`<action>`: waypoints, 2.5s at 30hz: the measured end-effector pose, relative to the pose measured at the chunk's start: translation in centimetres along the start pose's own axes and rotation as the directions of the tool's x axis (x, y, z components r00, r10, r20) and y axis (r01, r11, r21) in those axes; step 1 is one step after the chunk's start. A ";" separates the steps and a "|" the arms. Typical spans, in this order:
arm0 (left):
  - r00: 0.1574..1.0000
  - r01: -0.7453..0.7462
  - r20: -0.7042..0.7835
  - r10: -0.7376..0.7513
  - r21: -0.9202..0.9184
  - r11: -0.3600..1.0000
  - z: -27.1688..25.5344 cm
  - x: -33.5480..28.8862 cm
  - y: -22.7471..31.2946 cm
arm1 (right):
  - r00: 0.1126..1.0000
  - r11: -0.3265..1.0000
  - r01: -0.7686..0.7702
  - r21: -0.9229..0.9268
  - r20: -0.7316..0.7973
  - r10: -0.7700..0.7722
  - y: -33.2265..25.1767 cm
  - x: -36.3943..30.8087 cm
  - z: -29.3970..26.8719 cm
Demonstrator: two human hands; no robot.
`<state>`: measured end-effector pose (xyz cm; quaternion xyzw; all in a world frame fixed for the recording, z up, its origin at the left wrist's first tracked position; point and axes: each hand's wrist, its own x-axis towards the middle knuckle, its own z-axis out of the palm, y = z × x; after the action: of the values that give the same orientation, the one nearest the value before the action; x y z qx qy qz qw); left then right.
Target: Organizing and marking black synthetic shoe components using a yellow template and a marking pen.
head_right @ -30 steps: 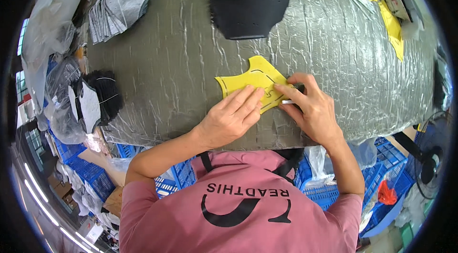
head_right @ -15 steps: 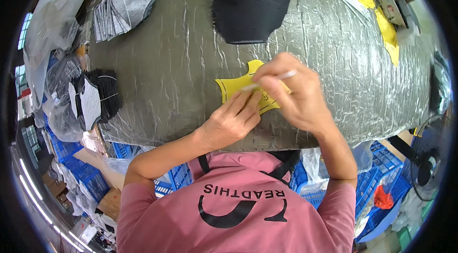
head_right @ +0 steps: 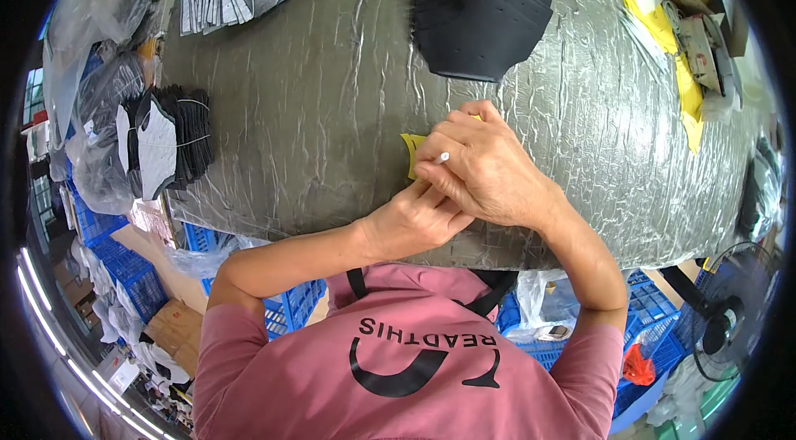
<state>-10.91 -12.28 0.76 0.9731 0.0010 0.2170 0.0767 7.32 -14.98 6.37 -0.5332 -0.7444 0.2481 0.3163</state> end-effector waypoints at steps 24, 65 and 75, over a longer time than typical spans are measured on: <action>1.000 0.001 0.027 -0.001 -0.027 1.000 -0.5 0.5 -0.7 | 0.976 0.994 0.009 -0.104 -0.214 -0.032 1.7 0.8 0.7; 0.991 -0.018 0.128 0.023 -0.046 0.999 -1.6 1.6 -1.2 | 0.842 0.889 -0.408 -0.207 -0.461 0.280 -1.3 -10.2 -1.5; 0.990 -0.006 0.143 0.014 -0.057 0.998 -1.6 1.4 -1.2 | 0.819 0.892 -0.429 -0.142 -0.479 0.317 -3.3 -12.4 -1.3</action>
<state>-10.29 -10.78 2.54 0.9836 -0.0157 0.1470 0.1030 9.05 -27.71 6.97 -0.7463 -0.5572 0.0841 0.3542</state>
